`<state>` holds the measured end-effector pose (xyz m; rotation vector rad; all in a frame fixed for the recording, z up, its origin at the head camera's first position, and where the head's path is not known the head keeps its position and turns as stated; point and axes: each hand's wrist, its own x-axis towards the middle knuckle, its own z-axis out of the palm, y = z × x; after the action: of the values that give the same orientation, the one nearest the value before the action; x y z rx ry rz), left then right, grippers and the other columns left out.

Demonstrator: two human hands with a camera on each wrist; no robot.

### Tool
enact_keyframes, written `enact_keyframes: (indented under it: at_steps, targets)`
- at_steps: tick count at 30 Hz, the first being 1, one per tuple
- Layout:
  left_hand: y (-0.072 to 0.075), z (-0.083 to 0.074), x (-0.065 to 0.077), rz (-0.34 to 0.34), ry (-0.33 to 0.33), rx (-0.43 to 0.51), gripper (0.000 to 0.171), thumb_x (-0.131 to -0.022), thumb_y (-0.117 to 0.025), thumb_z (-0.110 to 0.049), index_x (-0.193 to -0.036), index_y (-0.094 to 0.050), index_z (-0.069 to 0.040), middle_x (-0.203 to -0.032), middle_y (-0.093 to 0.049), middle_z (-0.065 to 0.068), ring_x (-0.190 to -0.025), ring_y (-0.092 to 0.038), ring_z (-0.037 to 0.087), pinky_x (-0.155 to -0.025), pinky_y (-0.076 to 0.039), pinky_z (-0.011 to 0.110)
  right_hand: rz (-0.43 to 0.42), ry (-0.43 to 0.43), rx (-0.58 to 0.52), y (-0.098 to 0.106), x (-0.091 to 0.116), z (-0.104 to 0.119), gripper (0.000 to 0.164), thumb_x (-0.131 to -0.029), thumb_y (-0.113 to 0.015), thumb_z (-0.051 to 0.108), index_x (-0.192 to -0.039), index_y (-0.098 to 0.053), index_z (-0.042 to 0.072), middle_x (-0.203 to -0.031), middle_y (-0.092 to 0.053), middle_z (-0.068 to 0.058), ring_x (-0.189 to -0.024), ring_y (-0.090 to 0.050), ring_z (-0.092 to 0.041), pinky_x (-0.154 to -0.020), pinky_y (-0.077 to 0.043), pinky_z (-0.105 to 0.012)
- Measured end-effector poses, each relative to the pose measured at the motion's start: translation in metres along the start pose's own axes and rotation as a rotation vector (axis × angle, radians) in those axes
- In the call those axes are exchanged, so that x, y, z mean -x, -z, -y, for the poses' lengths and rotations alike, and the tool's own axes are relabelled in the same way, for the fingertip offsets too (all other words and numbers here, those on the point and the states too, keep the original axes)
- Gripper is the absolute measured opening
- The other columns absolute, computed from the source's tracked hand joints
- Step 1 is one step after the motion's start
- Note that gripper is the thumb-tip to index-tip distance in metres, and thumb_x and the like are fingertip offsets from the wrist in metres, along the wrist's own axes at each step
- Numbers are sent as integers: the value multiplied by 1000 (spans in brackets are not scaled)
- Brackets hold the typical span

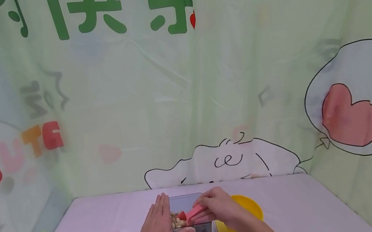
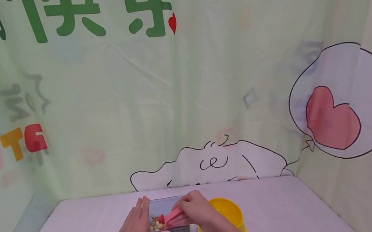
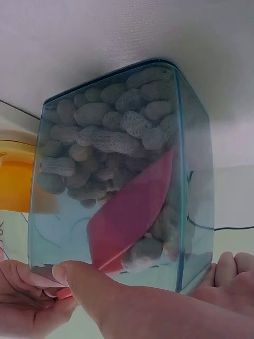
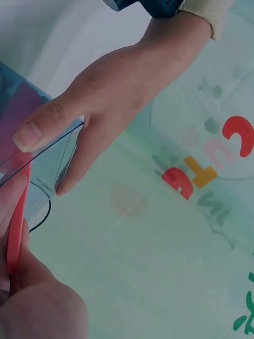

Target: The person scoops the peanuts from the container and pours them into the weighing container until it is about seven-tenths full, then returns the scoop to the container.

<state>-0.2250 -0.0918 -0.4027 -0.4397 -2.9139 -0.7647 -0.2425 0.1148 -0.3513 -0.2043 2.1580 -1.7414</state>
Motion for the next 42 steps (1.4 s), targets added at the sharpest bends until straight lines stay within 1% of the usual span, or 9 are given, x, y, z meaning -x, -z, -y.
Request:
enact_keyframes:
  at_steps: [6, 11, 16, 23, 28, 36, 39, 42]
  targets:
    - [2, 0, 1, -9, 15, -2, 126, -71, -62, -83, -153, -24, 5, -160, -29, 24, -151, -23, 39, -120, -25, 58, 2, -24, -76, 6, 4, 0, 30, -104, -44, 10, -114, -66, -8, -94, -76, -17, -83, -77, -25, -75, -62, -32]
    - [5, 1, 4, 0, -8, -8, 125, -72, -61, -83, -153, -24, 5, -160, -29, 24, -151, -22, 39, -120, -25, 58, 22, -16, -145, 14, 7, -2, 32, -104, -42, 9, -117, -64, -10, -100, -75, -21, -87, -76, -26, -78, -61, -33]
    - [5, 0, 7, 31, -32, 12, 123, -74, -59, -82, -155, -23, 4, -161, -26, 22, -152, -20, 39, -120, -23, 60, 18, 2, -188, 25, 12, -6, 34, -105, -41, 9, -121, -59, -14, -103, -74, -23, -90, -76, -28, -79, -61, -33]
    - [4, -1, 6, 48, -16, 8, 120, -75, -61, -79, -155, -23, 3, -162, -25, 21, -151, -20, 39, -120, -22, 62, 35, 12, -231, 35, 13, -13, 35, -105, -41, 10, -124, -57, -15, -105, -74, -20, -93, -75, -27, -82, -60, -32]
    - [4, -2, 4, 64, -1, 14, 121, -74, -62, -79, -155, -22, 3, -162, -24, 21, -152, -20, 39, -120, -22, 62, 19, 0, -259, 39, 12, -17, 37, -105, -45, 13, -128, -54, -15, -105, -74, -19, -95, -75, -28, -84, -60, -33]
    - [7, -1, 4, 48, -39, -29, 123, -75, -56, -83, -155, -21, 4, -163, -22, 22, -153, -16, 38, -121, -21, 61, -16, -15, -332, 46, 15, -24, 39, -105, -46, 15, -131, -52, -13, -108, -74, -18, -99, -74, -27, -86, -59, -33]
    - [8, -3, 3, 49, -25, -21, 125, -74, -56, -84, -156, -20, 3, -164, -20, 21, -153, -15, 37, -122, -19, 60, -7, -13, -361, 49, 16, -26, 39, -105, -47, 15, -132, -52, -13, -108, -74, -18, -100, -74, -27, -87, -59, -33]
    - [7, -5, 2, 36, -2, -21, 126, -73, -55, -85, -156, -20, 3, -164, -20, 21, -154, -15, 36, -122, -19, 59, 3, -2, -380, 52, 17, -27, 39, -105, -48, 16, -131, -53, -12, -109, -74, -19, -101, -74, -27, -87, -59, -33]
